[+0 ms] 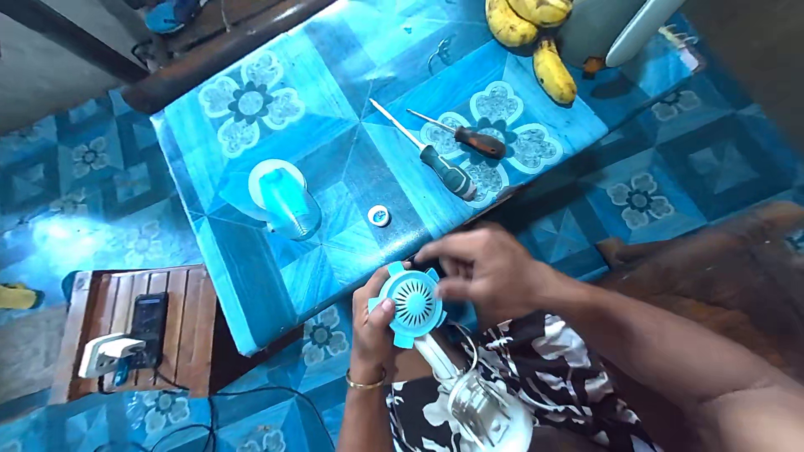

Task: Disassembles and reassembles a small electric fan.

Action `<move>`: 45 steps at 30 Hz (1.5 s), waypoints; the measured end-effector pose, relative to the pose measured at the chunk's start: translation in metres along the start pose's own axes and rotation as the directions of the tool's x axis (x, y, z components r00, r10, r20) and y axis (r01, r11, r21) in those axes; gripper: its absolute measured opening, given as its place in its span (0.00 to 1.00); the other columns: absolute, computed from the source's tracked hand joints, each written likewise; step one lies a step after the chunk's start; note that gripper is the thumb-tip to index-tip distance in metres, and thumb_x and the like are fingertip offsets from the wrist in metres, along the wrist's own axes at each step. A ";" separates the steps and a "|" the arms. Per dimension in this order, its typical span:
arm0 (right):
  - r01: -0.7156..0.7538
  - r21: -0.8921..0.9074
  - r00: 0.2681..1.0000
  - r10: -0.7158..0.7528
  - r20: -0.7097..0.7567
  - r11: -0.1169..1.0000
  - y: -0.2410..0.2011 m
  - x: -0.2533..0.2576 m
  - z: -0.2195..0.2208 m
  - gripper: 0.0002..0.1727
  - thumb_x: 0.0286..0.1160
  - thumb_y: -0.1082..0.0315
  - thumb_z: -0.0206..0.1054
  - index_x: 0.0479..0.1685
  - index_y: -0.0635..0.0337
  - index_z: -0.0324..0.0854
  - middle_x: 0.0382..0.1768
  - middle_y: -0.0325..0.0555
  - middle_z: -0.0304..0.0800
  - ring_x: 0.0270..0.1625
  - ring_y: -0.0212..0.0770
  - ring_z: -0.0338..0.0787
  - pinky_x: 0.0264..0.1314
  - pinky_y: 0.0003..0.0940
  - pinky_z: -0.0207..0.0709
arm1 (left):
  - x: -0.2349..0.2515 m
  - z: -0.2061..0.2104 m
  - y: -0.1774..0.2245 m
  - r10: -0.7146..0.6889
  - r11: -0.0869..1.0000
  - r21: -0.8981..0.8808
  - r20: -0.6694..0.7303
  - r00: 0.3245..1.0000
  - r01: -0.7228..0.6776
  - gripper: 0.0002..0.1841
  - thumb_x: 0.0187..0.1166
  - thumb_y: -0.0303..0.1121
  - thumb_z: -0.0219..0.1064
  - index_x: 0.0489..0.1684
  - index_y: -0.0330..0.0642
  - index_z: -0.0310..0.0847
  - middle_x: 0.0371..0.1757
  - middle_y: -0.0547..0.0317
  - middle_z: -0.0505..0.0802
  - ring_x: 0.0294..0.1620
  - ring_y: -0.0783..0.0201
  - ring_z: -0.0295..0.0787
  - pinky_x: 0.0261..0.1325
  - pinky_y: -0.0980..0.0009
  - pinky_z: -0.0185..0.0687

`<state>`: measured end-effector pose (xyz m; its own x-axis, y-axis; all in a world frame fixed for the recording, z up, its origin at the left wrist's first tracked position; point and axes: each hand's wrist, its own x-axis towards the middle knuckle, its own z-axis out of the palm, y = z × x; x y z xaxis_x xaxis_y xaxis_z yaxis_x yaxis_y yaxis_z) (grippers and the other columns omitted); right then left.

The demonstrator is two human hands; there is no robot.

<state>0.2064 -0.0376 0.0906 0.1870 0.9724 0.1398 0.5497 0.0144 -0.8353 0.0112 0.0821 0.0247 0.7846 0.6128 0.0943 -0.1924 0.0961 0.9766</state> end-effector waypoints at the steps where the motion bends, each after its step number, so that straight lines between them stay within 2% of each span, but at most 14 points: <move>1: -0.013 -0.076 0.994 0.005 -0.108 0.997 0.007 0.008 -0.015 0.24 0.79 0.47 0.66 0.56 0.60 0.90 0.22 0.37 0.82 0.23 0.31 0.78 0.27 0.31 0.77 | 0.000 0.002 -0.001 -0.004 1.000 -0.007 0.004 1.000 0.004 0.34 0.74 0.65 0.63 0.56 0.39 0.88 0.47 0.66 0.97 0.48 0.75 0.94 0.54 0.74 0.90; 3: -0.132 -0.282 0.947 0.037 -0.318 0.950 0.027 0.032 -0.045 0.20 0.81 0.55 0.64 0.54 0.63 0.89 0.32 0.51 0.89 0.33 0.47 0.87 0.38 0.48 0.82 | -0.001 0.004 -0.002 -0.010 1.000 -0.010 0.009 1.000 0.010 0.36 0.74 0.66 0.63 0.57 0.39 0.87 0.50 0.63 0.96 0.50 0.72 0.93 0.56 0.72 0.90; 5: -0.330 -0.421 0.902 0.152 -0.403 0.845 0.053 0.057 -0.071 0.21 0.79 0.55 0.66 0.59 0.61 0.87 0.49 0.59 0.89 0.52 0.60 0.89 0.51 0.60 0.81 | -0.005 0.007 0.001 -0.003 1.000 0.007 0.002 1.000 0.003 0.36 0.73 0.66 0.63 0.57 0.38 0.87 0.51 0.61 0.96 0.52 0.71 0.93 0.57 0.71 0.89; 7: -0.471 -0.503 0.874 0.308 -0.376 0.725 0.076 0.078 -0.085 0.26 0.77 0.50 0.69 0.67 0.59 0.83 0.61 0.64 0.83 0.67 0.68 0.81 0.60 0.66 0.76 | -0.007 0.007 0.009 0.029 0.998 0.055 0.006 1.000 -0.029 0.36 0.75 0.67 0.61 0.55 0.38 0.88 0.49 0.64 0.96 0.50 0.73 0.93 0.56 0.73 0.90; 10: -0.505 -0.610 0.858 0.432 -0.278 0.610 0.096 0.090 -0.085 0.28 0.80 0.52 0.68 0.70 0.63 0.80 0.67 0.70 0.80 0.72 0.75 0.77 0.61 0.73 0.72 | -0.016 0.002 0.018 0.086 0.996 0.035 -0.008 0.996 -0.085 0.31 0.75 0.65 0.61 0.52 0.45 0.90 0.47 0.68 0.97 0.49 0.76 0.93 0.55 0.75 0.89; 12: -0.526 -0.607 0.845 0.448 -0.292 0.596 0.093 0.087 -0.084 0.22 0.82 0.60 0.61 0.66 0.67 0.80 0.65 0.71 0.83 0.69 0.75 0.81 0.58 0.75 0.74 | -0.023 -0.003 0.018 0.111 0.993 -0.036 -0.036 0.993 -0.112 0.26 0.75 0.61 0.62 0.51 0.51 0.92 0.47 0.69 0.97 0.49 0.75 0.93 0.55 0.74 0.89; 14: -0.527 -0.514 0.850 0.420 -0.319 0.677 0.067 0.069 -0.087 0.20 0.84 0.63 0.58 0.67 0.67 0.77 0.57 0.71 0.87 0.58 0.73 0.88 0.54 0.75 0.76 | -0.032 -0.010 0.015 0.104 0.986 -0.121 -0.071 0.992 -0.112 0.21 0.75 0.57 0.63 0.52 0.55 0.93 0.49 0.69 0.97 0.50 0.76 0.93 0.55 0.75 0.88; 17: -0.207 -0.398 0.976 0.159 -0.151 0.894 0.009 0.014 -0.089 0.19 0.81 0.60 0.60 0.64 0.61 0.78 0.44 0.53 0.89 0.39 0.45 0.88 0.42 0.49 0.82 | -0.045 -0.018 0.010 0.074 0.966 -0.240 -0.112 0.991 -0.100 0.21 0.73 0.54 0.66 0.55 0.53 0.92 0.51 0.66 0.96 0.50 0.74 0.93 0.54 0.73 0.89; 20: 0.119 -0.379 0.992 -0.098 0.074 0.918 -0.036 -0.041 -0.084 0.18 0.78 0.51 0.60 0.52 0.51 0.86 0.34 0.34 0.89 0.31 0.26 0.84 0.30 0.30 0.80 | -0.047 -0.024 0.008 0.094 0.960 -0.258 -0.075 0.993 -0.110 0.22 0.74 0.55 0.65 0.56 0.52 0.91 0.54 0.66 0.95 0.52 0.73 0.92 0.55 0.72 0.88; 25: 0.288 -0.489 0.957 -0.229 0.179 0.823 -0.058 -0.087 -0.065 0.20 0.85 0.52 0.53 0.63 0.40 0.89 0.19 0.31 0.73 0.16 0.31 0.72 0.13 0.30 0.58 | -0.045 -0.025 0.004 0.111 0.959 -0.258 -0.048 0.993 -0.120 0.23 0.75 0.55 0.63 0.56 0.52 0.91 0.53 0.65 0.95 0.52 0.70 0.92 0.56 0.69 0.89; 35: 0.277 -0.578 0.957 -0.168 0.236 0.767 -0.065 -0.085 -0.056 0.21 0.83 0.56 0.53 0.61 0.38 0.92 0.19 0.33 0.75 0.14 0.34 0.73 0.11 0.31 0.57 | -0.041 -0.020 0.007 0.113 0.969 -0.220 -0.019 0.993 -0.114 0.21 0.76 0.54 0.63 0.56 0.52 0.91 0.53 0.67 0.95 0.50 0.74 0.92 0.52 0.75 0.88; 41: 0.058 -0.524 0.970 0.076 0.229 0.850 -0.068 -0.089 -0.058 0.21 0.84 0.48 0.50 0.50 0.37 0.91 0.17 0.21 0.79 0.19 0.23 0.79 0.15 0.28 0.68 | -0.039 -0.010 0.013 0.084 0.991 -0.095 -0.066 0.994 -0.090 0.24 0.74 0.58 0.65 0.56 0.54 0.91 0.50 0.70 0.96 0.49 0.76 0.92 0.53 0.76 0.88; 43: -0.063 -0.449 0.937 0.208 0.280 0.891 -0.070 -0.089 -0.062 0.20 0.85 0.48 0.50 0.56 0.32 0.90 0.19 0.18 0.81 0.21 0.19 0.80 0.18 0.26 0.70 | -0.038 -0.007 0.013 0.089 0.994 -0.054 -0.061 0.994 -0.092 0.24 0.74 0.59 0.64 0.56 0.55 0.91 0.50 0.71 0.96 0.49 0.77 0.92 0.53 0.76 0.88; 45: -0.305 -0.276 0.829 0.397 0.394 0.912 -0.073 -0.083 -0.071 0.19 0.87 0.53 0.55 0.68 0.27 0.87 0.22 0.17 0.84 0.21 0.15 0.78 0.21 0.20 0.74 | -0.036 -0.004 0.014 0.083 0.996 -0.025 -0.063 0.995 -0.085 0.23 0.73 0.59 0.65 0.55 0.56 0.91 0.48 0.73 0.96 0.47 0.78 0.92 0.51 0.77 0.89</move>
<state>0.2083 -0.1353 0.1776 0.0525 0.9038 -0.4246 0.6687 -0.3476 -0.6572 -0.0220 0.0642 0.0342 0.7270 0.6671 0.1626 -0.2730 0.0636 0.9599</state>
